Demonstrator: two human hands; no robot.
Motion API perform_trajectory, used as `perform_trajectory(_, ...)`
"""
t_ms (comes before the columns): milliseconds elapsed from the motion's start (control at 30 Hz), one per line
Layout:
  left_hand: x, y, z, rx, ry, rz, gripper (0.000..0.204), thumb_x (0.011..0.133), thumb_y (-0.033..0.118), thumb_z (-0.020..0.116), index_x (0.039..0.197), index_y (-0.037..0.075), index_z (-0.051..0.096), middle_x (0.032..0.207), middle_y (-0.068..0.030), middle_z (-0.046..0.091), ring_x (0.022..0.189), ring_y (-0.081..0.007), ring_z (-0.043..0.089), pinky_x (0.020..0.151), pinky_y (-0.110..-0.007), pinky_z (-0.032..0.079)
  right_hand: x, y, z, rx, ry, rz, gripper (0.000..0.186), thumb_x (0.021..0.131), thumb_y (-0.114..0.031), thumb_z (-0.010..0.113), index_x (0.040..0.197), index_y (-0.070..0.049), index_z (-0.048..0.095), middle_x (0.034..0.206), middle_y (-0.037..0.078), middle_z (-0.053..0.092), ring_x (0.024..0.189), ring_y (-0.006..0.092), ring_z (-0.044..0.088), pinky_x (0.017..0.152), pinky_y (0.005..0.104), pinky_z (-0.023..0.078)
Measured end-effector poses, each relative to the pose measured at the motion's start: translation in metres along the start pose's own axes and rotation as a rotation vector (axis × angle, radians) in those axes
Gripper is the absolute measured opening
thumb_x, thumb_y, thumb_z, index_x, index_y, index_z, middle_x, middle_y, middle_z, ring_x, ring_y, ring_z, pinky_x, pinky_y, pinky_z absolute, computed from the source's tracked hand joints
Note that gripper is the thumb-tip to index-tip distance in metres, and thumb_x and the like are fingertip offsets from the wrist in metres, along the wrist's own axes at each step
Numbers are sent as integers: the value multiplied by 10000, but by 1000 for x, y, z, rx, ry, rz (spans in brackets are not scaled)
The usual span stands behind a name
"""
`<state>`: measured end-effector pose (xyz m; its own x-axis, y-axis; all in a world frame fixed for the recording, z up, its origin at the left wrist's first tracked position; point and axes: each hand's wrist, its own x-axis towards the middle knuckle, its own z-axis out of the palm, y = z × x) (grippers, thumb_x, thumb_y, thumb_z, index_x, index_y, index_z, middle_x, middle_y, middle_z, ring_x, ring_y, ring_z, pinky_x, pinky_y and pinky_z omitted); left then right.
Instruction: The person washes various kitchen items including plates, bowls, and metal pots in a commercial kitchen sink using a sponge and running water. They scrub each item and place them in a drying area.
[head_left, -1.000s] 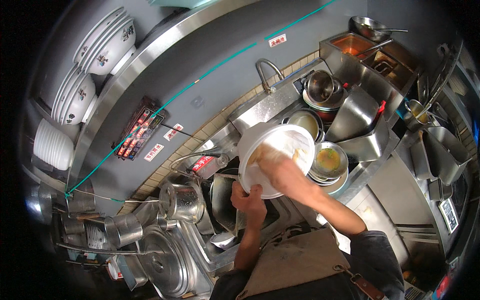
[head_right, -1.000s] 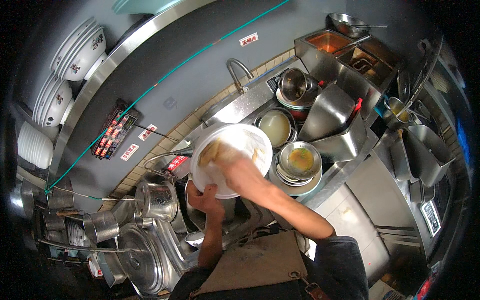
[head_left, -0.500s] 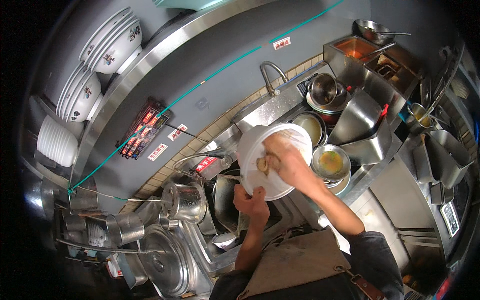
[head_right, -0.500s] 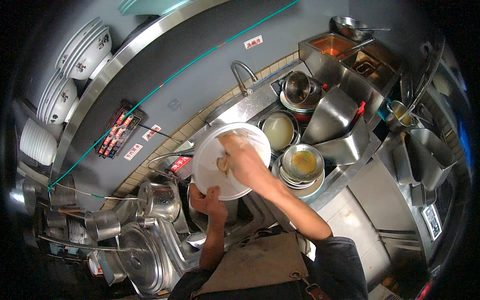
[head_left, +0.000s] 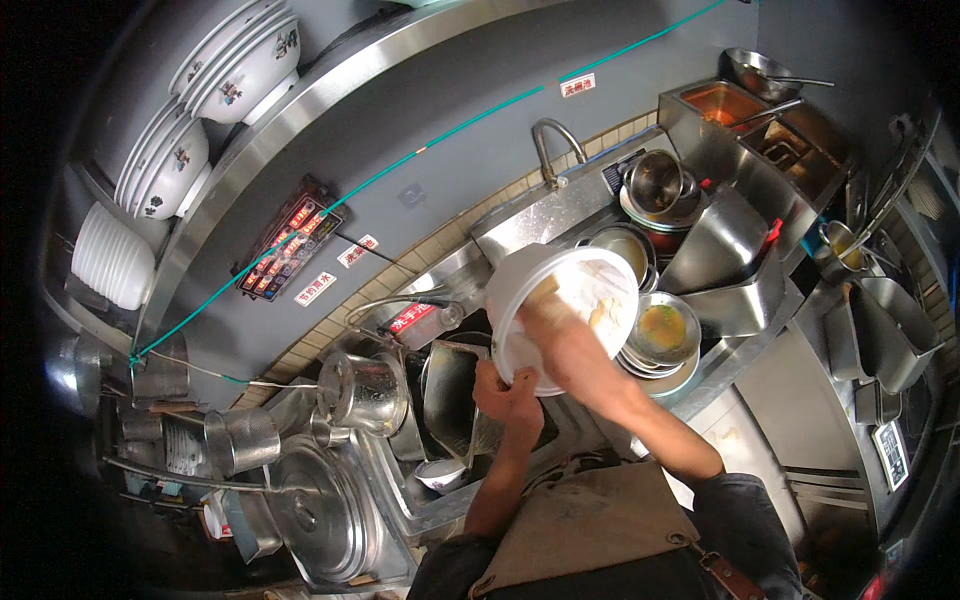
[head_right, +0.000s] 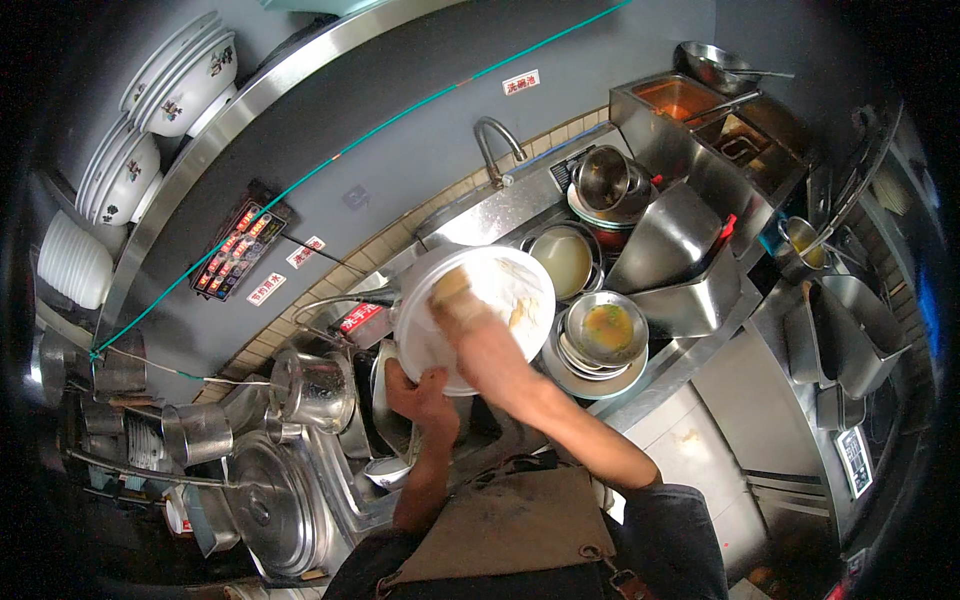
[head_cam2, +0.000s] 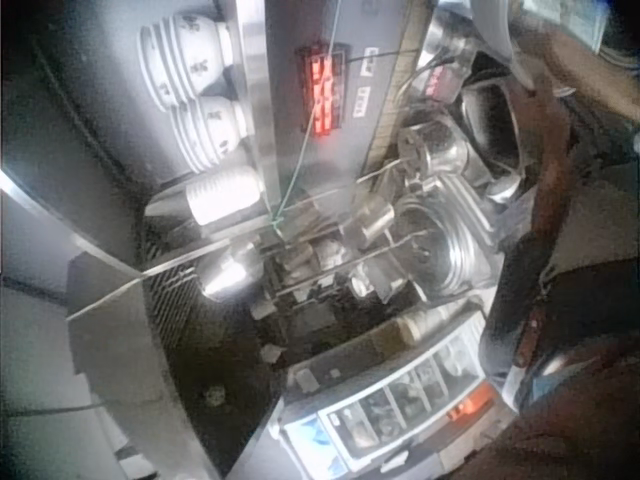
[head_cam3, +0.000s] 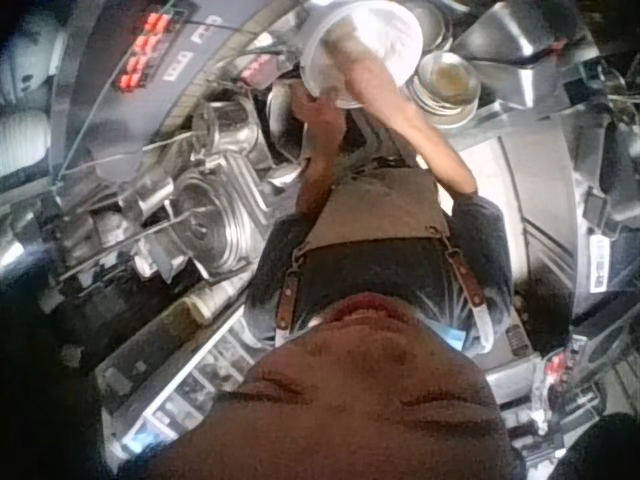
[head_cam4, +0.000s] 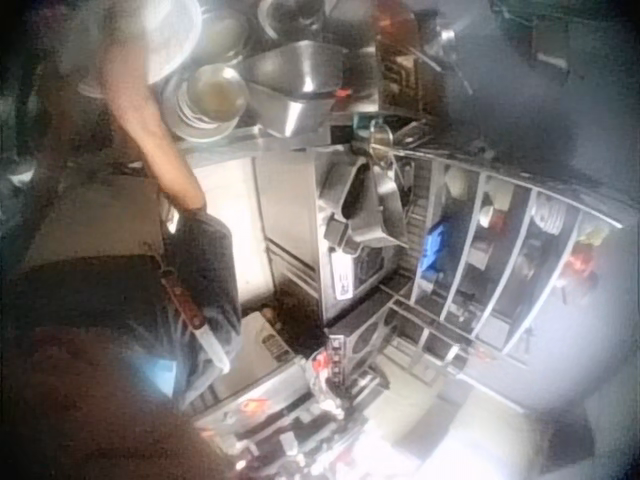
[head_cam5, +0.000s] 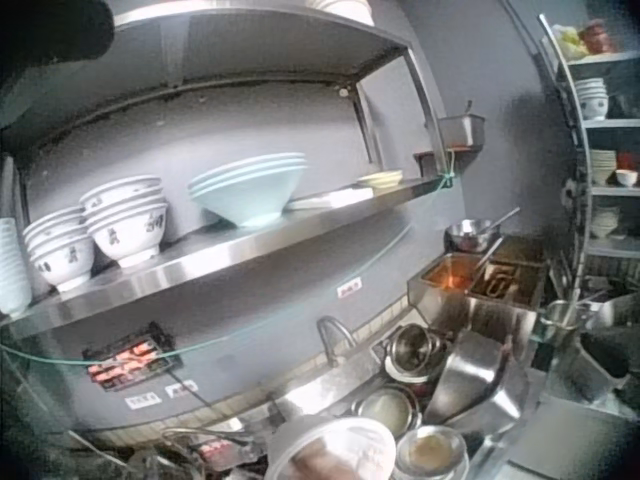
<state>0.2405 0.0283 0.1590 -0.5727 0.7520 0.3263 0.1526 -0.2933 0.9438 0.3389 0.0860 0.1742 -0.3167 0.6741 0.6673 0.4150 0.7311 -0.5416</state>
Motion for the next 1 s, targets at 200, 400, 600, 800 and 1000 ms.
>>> perform_trajectory(200,10,0,-4,-44,40,97,157,647,27,584,678,12,432,618,10,440,594,-66,376,501,-251,332,28,-3,-20,60,-82,55,344,663,-7,567,1007,-13,547,859,234,571,853,407,545,703,445,450)
perform_trajectory(400,-1,-22,-12,78,-29,53,162,646,67,609,704,20,465,591,-18,436,549,-88,370,472,-273,333,-4,17,7,-214,-237,197,355,658,-25,604,1000,27,525,776,232,578,704,376,578,628,428,468)
perform_trajectory(600,-18,-49,-11,92,-252,241,160,649,117,623,710,34,501,531,-142,461,451,-274,507,443,-352,403,-25,28,-3,-362,-102,209,291,639,24,609,925,24,555,778,223,587,705,382,579,623,429,470)
perform_trajectory(800,-16,-43,-17,168,-206,315,176,643,74,620,666,29,451,535,-157,443,444,-307,477,425,-368,368,-36,7,13,-50,-186,232,233,706,79,528,929,34,580,822,236,589,752,400,576,664,429,475)
perform_trajectory(1000,-3,-44,-22,33,-266,129,156,679,61,596,697,25,445,537,-172,456,461,-321,494,437,-367,377,-9,14,20,-117,-143,20,186,685,45,559,861,0,601,890,206,581,822,396,543,739,428,448)
